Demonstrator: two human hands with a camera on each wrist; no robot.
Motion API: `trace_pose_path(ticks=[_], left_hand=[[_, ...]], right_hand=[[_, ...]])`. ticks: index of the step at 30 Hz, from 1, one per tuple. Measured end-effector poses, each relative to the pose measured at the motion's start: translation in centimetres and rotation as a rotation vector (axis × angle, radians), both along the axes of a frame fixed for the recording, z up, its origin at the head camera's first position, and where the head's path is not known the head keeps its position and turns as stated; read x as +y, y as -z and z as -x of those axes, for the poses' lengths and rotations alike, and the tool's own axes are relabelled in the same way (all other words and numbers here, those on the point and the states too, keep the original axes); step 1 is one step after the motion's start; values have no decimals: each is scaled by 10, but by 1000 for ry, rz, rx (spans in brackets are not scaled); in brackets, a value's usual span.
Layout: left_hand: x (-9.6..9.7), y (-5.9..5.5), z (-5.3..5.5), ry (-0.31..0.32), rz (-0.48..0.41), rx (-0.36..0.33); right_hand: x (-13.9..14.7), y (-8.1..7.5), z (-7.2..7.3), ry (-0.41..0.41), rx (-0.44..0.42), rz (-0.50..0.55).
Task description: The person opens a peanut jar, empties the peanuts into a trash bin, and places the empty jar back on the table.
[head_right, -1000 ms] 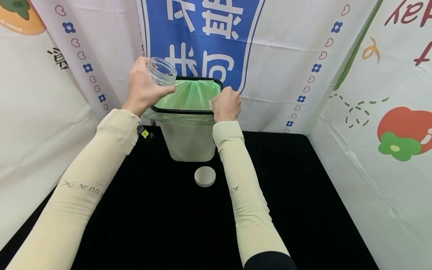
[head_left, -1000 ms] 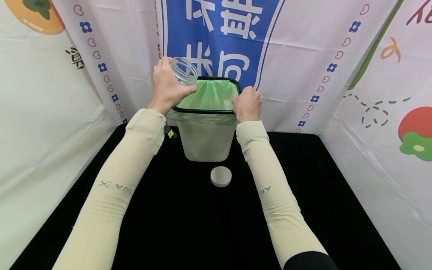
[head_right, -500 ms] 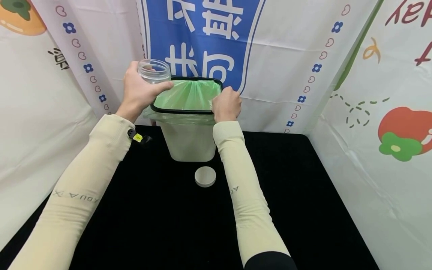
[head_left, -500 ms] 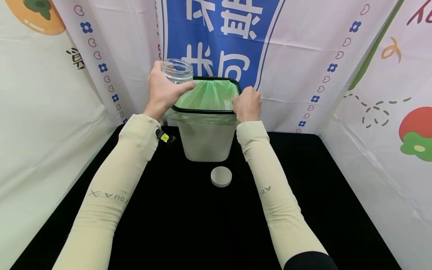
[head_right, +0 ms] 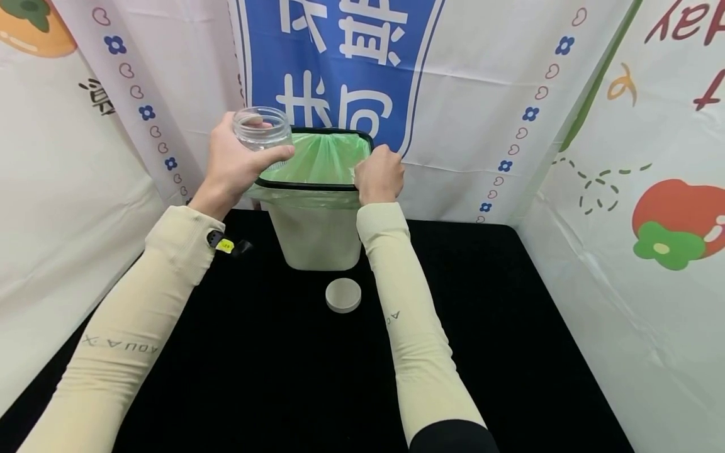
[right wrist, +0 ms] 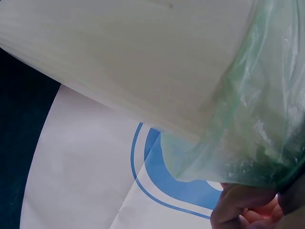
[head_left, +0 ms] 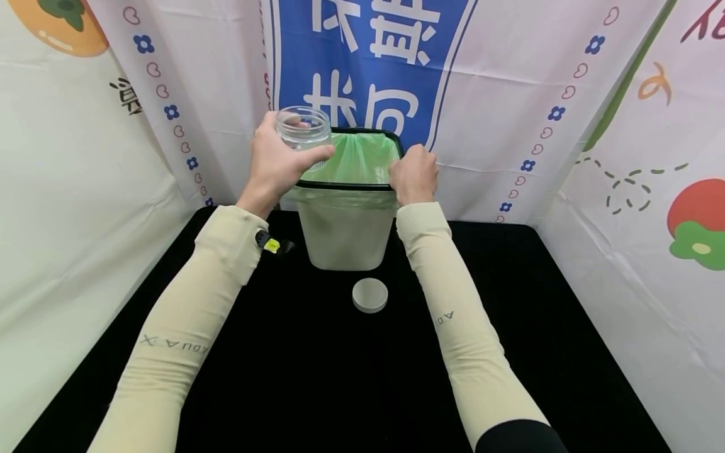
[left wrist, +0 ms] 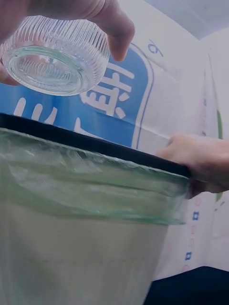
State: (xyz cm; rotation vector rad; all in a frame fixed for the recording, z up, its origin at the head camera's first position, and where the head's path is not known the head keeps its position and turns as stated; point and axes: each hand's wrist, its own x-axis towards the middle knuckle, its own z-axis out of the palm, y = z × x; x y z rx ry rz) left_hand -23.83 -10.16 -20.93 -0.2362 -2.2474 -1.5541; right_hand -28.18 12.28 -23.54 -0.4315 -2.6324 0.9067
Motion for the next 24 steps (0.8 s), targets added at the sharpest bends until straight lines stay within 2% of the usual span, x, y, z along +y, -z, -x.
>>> trace_pose_path(ticks=[6,15,24], left_hand=[[-1,11,-7,45,-22,32],[-1,17,-19,81,-53,50],[-3,36,-29,149,-48,101]], right_hand=[[0,1,1,-5,-5,-4],[1,1,3,5,10,-14],[1,1,2,7,-4,-10]])
